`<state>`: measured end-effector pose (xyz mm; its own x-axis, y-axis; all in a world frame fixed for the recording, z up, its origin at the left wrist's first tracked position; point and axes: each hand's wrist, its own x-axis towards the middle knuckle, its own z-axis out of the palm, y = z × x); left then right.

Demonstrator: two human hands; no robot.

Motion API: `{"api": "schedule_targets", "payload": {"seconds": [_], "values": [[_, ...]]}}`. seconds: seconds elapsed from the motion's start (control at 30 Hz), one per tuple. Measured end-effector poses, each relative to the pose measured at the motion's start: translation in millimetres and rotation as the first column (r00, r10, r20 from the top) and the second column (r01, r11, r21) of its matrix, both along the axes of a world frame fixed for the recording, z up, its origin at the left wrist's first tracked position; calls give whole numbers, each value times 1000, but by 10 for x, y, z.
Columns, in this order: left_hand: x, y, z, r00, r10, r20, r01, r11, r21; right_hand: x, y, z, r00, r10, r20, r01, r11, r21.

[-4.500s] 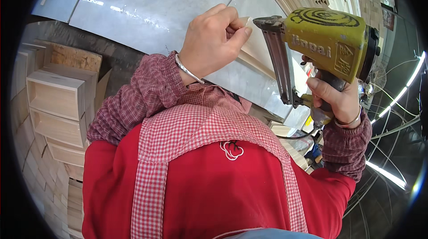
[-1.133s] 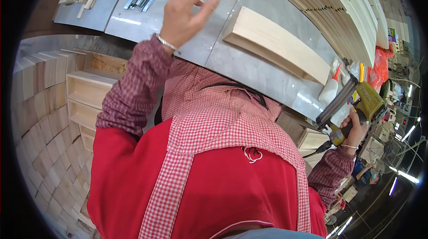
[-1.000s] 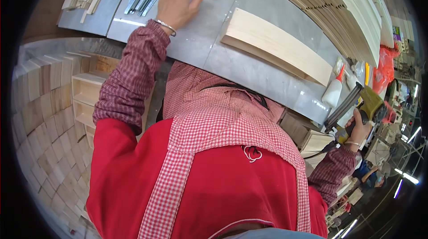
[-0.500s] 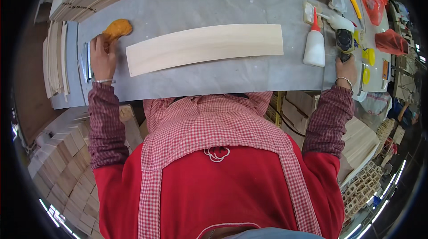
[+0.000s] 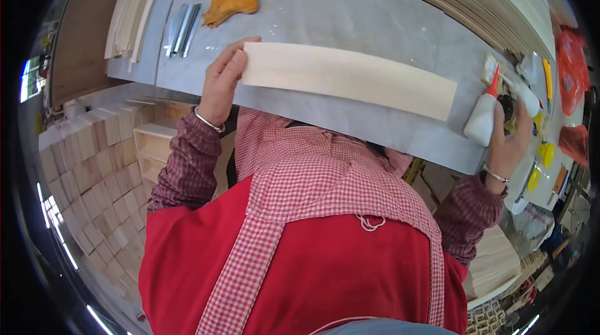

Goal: The recorder is assembling small wooden boxes by applying glue to the edges and using a pneumatic nail gun to fasten the pieces together.

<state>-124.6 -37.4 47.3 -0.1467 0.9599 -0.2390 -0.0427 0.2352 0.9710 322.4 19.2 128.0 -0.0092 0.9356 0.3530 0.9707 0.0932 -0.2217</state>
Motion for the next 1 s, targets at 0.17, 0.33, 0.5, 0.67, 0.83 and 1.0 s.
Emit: {"api": "schedule_targets", "payload": {"seconds": [0.17, 0.33, 0.5, 0.67, 0.83, 1.0], "values": [[-419, -21, -189, 956, -141, -256, 183, 972, 151, -1531, -99, 11, 712, 702, 1, -689, 700, -189], [-755, 778, -554, 223, 314, -923, 427, 820, 382, -1324, -340, -33, 775, 551, -310, -631, 654, -417], [-380, 587, -645, 440, 20, -898, 364, 910, 199, -832, -483, 369, 916, 33, -400, -194, 909, -368], [113, 151, -605, 528, 154, -835, 502, 736, 454, -378, -707, 483, 794, -117, -597, 36, 988, -147], [-170, 944, -498, 542, 319, -778, 349, 756, 553, -347, -559, 424, 719, -78, -691, -68, 981, -182], [331, -85, -532, 624, 15, -781, 547, 706, 451, -617, -505, 342, 739, -34, -673, -13, 998, -65]]}}
